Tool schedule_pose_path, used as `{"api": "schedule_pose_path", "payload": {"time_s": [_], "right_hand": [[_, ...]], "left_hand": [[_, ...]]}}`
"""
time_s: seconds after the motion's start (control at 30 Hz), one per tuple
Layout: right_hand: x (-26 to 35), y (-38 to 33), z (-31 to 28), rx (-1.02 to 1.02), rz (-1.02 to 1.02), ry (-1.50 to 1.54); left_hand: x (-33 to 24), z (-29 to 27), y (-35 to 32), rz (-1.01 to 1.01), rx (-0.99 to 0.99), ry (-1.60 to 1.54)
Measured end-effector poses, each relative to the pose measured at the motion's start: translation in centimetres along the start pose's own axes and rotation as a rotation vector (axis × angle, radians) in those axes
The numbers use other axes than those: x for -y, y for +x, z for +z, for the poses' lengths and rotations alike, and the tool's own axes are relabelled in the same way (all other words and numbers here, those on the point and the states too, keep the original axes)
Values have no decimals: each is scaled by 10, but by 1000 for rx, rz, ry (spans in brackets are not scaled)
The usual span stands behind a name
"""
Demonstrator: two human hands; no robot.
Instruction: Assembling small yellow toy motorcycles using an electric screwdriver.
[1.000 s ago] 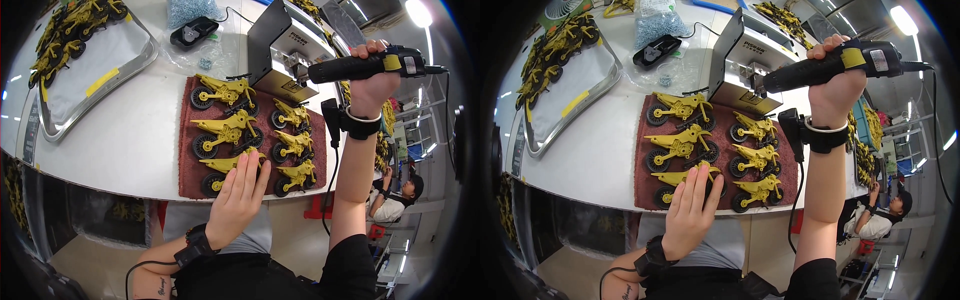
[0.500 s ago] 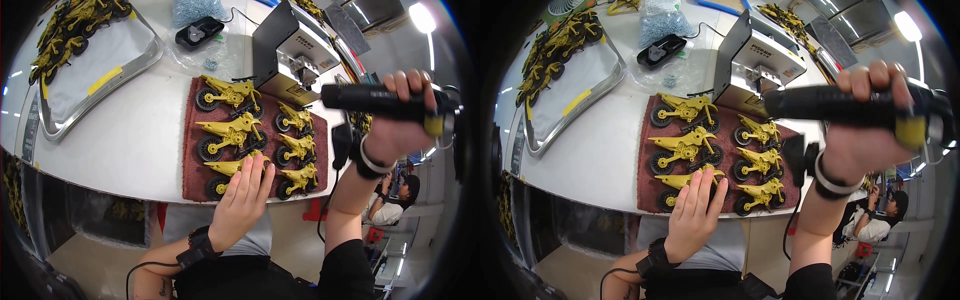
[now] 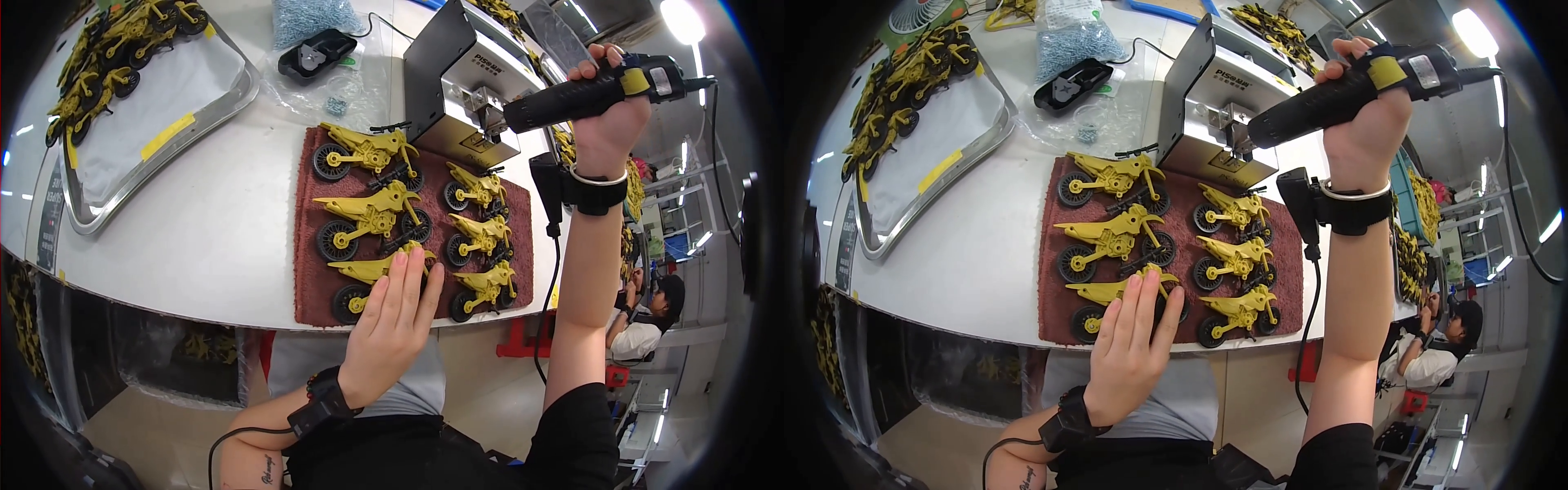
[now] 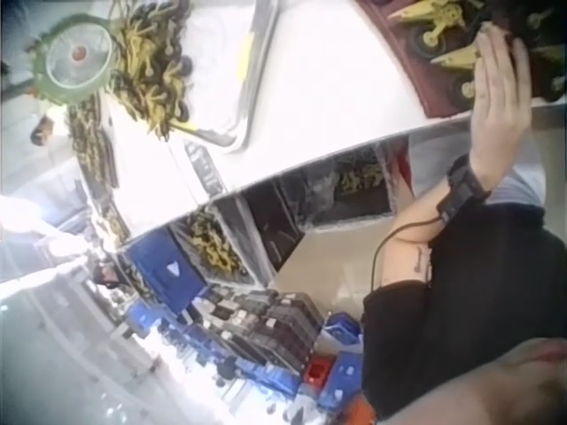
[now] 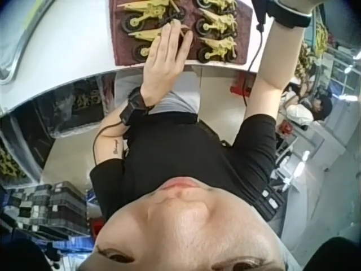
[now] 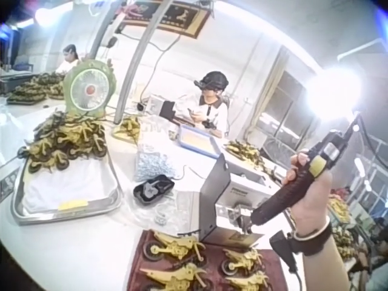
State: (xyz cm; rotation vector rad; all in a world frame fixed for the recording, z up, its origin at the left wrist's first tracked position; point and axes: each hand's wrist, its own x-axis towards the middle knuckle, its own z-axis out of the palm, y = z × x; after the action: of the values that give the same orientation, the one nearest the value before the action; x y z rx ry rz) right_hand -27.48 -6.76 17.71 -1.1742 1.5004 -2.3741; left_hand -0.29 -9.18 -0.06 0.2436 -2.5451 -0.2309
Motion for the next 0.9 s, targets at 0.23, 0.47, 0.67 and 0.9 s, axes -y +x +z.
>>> {"api": "schedule_pose_path", "payload": {"time_s": [0.23,0.47,0.67,0.9], "right_hand": [[7,-6,8,66,91,15],[34,-92,72,300,244,311],[29,-123,107,530,297,224],[15,-127,114,519,288,128]], "left_hand": [[1,0,0,1,-5,-3],[-2,1,-1,8,-15,20],[0,5,-8,1,20,-75],[-1,8,-13,28,-51,-63]]}}
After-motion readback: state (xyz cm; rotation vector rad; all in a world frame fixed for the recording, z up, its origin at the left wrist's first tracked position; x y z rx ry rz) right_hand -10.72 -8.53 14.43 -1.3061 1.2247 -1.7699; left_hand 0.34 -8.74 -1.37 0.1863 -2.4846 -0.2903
